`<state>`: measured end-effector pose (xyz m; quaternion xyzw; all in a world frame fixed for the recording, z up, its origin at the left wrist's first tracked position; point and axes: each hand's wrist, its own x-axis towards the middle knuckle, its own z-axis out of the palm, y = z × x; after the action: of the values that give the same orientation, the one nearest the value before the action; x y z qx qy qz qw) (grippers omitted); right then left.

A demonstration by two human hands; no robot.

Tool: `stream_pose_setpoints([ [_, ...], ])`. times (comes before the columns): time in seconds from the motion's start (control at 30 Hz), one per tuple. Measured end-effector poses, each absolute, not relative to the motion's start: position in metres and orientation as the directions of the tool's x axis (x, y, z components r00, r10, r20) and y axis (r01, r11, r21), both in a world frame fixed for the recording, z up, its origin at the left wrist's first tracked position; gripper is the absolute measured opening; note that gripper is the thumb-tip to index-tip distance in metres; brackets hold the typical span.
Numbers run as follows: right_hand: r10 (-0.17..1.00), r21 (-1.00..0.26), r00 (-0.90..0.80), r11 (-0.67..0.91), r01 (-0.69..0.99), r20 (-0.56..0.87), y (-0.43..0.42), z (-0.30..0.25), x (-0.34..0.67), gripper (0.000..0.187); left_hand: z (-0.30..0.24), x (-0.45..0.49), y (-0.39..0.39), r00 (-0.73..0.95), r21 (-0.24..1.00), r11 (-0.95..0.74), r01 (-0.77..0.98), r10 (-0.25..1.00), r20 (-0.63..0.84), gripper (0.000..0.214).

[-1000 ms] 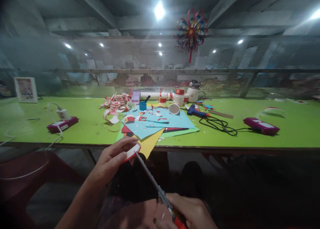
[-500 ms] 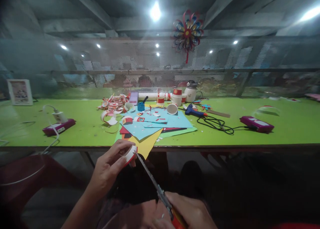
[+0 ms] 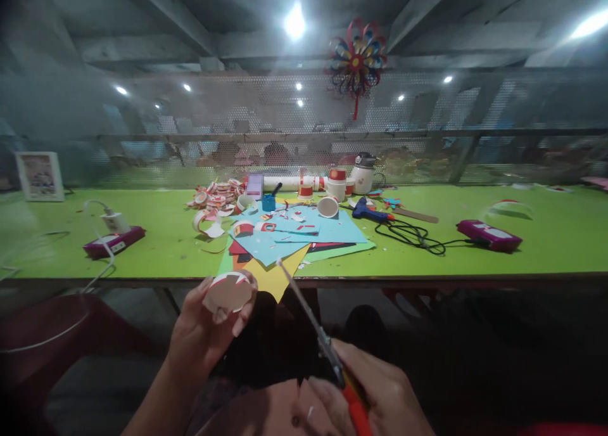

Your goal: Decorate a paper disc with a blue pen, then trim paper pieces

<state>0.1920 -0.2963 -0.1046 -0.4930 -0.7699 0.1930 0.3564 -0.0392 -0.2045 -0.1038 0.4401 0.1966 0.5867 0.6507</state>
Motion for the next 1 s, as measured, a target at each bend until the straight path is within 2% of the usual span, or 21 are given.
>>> stream_pose_setpoints([
  [0.07,0.917,-0.672,-0.171,0.382,0.634,0.36,-0.293,-0.104,0.198,0.013,-0.102,-0.04,-0.204,0.299,0.731,0.004,-0.682,0.914,0.275,0.038],
  [0.17,0.925,-0.698,-0.094,0.341,0.63,0.367,-0.291,-0.104,0.203,0.018,-0.101,-0.042,-0.203,0.362,0.69,0.021,-0.724,0.863,0.353,0.035],
  [0.27,0.924,-0.723,-0.145,0.368,0.584,0.354,-0.29,-0.107,0.206,0.036,-0.101,-0.043,-0.202,0.364,0.691,-0.013,-0.723,0.843,0.397,0.033],
  [0.43,0.901,-0.765,-0.329,0.42,0.489,0.284,-0.283,-0.121,0.216,0.024,-0.101,-0.044,-0.199,0.353,0.713,-0.05,-0.7,0.843,0.405,0.032],
  [0.5,0.905,-0.766,-0.341,0.403,0.501,0.254,-0.281,-0.122,0.219,0.024,-0.101,-0.043,-0.198,0.344,0.716,-0.061,-0.695,0.847,0.406,0.034],
  [0.63,0.947,-0.753,-0.204,0.322,0.575,0.249,-0.28,-0.108,0.205,0.03,-0.104,-0.038,-0.201,0.339,0.761,-0.084,-0.644,0.86,0.382,0.035],
  [0.7,0.939,-0.77,-0.101,0.329,0.547,0.329,-0.277,-0.093,0.189,0.032,-0.105,-0.034,-0.204,0.347,0.805,-0.107,-0.583,0.863,0.366,0.033],
  [0.8,0.87,-0.767,-0.028,0.448,0.459,0.492,-0.266,-0.07,0.164,0.027,-0.106,-0.028,-0.211,0.364,0.886,-0.233,-0.401,0.847,0.387,0.034],
  [0.9,0.888,-0.833,-0.027,0.44,0.334,0.459,-0.256,-0.055,0.15,0.024,-0.106,-0.026,-0.215,0.377,0.866,-0.444,-0.23,0.78,0.5,0.035],
  [1.0,0.908,-0.88,-0.023,0.412,0.238,0.419,-0.256,-0.052,0.146,0.025,-0.108,-0.026,-0.215,0.407,0.797,-0.581,-0.163,0.696,0.591,0.04],
])
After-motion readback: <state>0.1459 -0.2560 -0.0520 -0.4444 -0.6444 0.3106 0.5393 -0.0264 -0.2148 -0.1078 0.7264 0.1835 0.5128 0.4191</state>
